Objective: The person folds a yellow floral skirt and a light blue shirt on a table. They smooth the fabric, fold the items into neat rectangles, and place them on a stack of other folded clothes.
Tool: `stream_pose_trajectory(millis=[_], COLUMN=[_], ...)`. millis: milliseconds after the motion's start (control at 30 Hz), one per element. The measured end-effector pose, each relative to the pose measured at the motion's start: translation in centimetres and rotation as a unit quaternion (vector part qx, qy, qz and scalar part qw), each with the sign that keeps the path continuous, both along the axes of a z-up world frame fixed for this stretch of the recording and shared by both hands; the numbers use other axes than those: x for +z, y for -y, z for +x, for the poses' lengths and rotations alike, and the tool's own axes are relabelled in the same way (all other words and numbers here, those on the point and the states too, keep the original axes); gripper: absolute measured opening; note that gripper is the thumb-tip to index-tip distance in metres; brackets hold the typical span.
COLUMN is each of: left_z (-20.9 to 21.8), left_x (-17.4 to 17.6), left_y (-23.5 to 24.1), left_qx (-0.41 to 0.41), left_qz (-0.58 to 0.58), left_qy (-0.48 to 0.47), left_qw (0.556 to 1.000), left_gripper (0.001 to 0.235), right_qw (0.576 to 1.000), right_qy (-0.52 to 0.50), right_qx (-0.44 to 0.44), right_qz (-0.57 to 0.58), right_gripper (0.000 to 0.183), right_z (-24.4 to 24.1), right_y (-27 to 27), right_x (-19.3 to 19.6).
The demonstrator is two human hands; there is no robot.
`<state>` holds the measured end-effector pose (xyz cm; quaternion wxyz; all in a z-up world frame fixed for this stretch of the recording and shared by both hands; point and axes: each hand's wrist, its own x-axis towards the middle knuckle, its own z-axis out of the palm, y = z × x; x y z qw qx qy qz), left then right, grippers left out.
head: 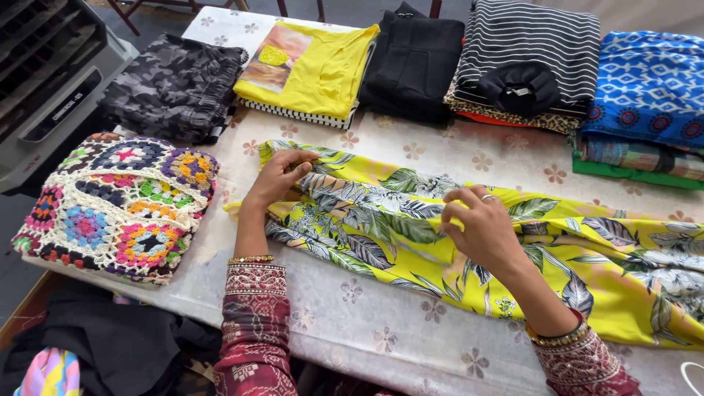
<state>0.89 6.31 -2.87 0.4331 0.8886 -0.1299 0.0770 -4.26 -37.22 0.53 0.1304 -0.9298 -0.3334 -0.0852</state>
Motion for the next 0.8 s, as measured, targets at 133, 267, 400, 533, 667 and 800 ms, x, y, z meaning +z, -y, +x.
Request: stream_pose_trajectory(millis=[133, 267, 400, 533, 667, 800], left_z=[-1.1, -2.2, -0.1, 0.8, 1.1, 0.7], left_x=[1.4, 2.5, -1.1, -2.9, -2.6, -1.2], left_y=[-0.4, -0.4, -1.6, -1.6, -0.5, 1.3], left_qx=[-0.011, -0.013, 0.017, 0.136, 0.216, 0.243], left_qz=[-0.058, -0.112, 0.009, 0.069, 0.140, 0.220], left_qy=[-0.059, -0.168, -0.045, 0.001, 0.023, 0.040], left_qw=[0.996, 0.979, 0.999, 0.988, 0.966, 0.944], left_gripper=[0.043, 0.061, 0.044, 0.018, 0.014, 0.020], right_qw=[0.975, 0.928, 0.860, 0.822, 0.897, 0.917], right_qy=[0.007, -0.066, -0.172, -0.209, -0.223, -0.185], right_qx=[0.005, 0.043, 0.050, -0.067, -0.231, -0.234], right_qz=[0.222, 0.363, 0.478, 0.525, 0.304, 0.265], right_gripper=[0.013, 0.010, 0.009, 0.006, 0.012, 0.014], right_z=[-2.7, -4.7, -4.3, 0.6, 4.0, 4.1], right_y=[-1.1, -1.0, -0.3, 1.3, 3.1, 3.0], right_x=[3.3, 2.4, -0.3, -1.5, -3.6, -4.6])
